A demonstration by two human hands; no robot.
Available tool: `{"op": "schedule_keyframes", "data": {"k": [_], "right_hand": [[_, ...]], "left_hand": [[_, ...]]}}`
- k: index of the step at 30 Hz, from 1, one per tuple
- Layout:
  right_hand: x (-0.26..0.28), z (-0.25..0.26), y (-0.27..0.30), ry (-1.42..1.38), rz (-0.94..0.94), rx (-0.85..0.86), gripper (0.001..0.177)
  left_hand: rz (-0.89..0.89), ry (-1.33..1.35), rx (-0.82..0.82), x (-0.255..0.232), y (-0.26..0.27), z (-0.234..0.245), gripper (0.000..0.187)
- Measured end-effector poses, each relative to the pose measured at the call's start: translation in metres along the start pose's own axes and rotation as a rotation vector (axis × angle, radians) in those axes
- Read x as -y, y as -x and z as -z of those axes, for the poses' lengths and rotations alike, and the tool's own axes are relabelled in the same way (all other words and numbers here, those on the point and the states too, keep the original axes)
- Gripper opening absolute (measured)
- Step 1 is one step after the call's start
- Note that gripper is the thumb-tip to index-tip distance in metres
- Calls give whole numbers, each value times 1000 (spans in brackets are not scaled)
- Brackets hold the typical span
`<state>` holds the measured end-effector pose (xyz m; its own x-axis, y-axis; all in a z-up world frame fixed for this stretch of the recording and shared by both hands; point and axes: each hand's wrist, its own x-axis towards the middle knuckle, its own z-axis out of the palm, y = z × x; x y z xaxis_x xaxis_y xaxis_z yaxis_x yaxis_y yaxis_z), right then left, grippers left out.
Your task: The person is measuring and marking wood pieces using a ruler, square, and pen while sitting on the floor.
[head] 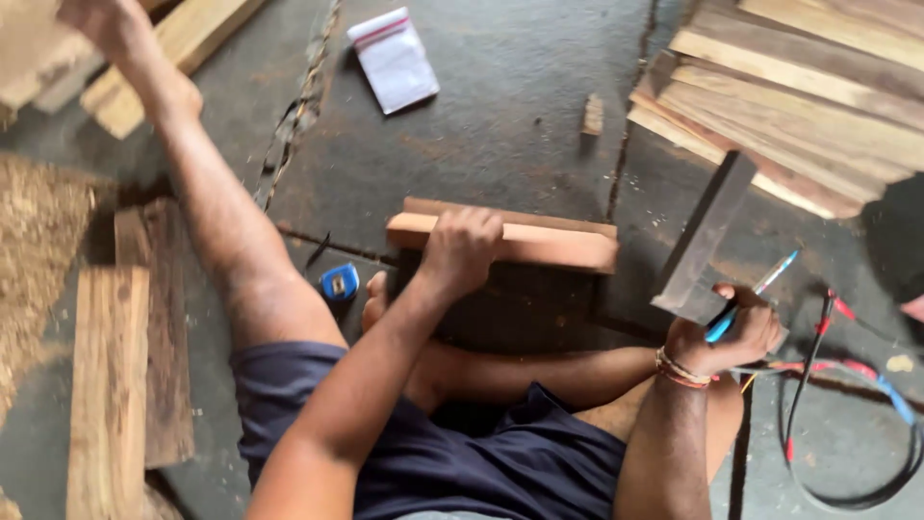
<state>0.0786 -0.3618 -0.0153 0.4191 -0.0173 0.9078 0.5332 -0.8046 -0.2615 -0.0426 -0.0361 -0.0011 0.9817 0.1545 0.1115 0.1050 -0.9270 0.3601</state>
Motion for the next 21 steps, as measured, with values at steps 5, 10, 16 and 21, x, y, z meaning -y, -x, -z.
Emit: {"op": "schedule_keyframes", "data": {"k": [5,10,16,21], "right_hand": [[-1,1,3,-328,-320,-91,14],[-1,4,-1,-251,-216,-87,8],[-6,5,7,-48,-170,-66,18],[6,2,-3,-109,-172,-75,18]], "left_hand": [[-129,-186,-22,-2,10,-17,50],[-235,-372,86,-9,-3,-11,100],[36,-143,189,-19,-9,8,105],[491,680,-586,-35,-13,-7,86]]}}
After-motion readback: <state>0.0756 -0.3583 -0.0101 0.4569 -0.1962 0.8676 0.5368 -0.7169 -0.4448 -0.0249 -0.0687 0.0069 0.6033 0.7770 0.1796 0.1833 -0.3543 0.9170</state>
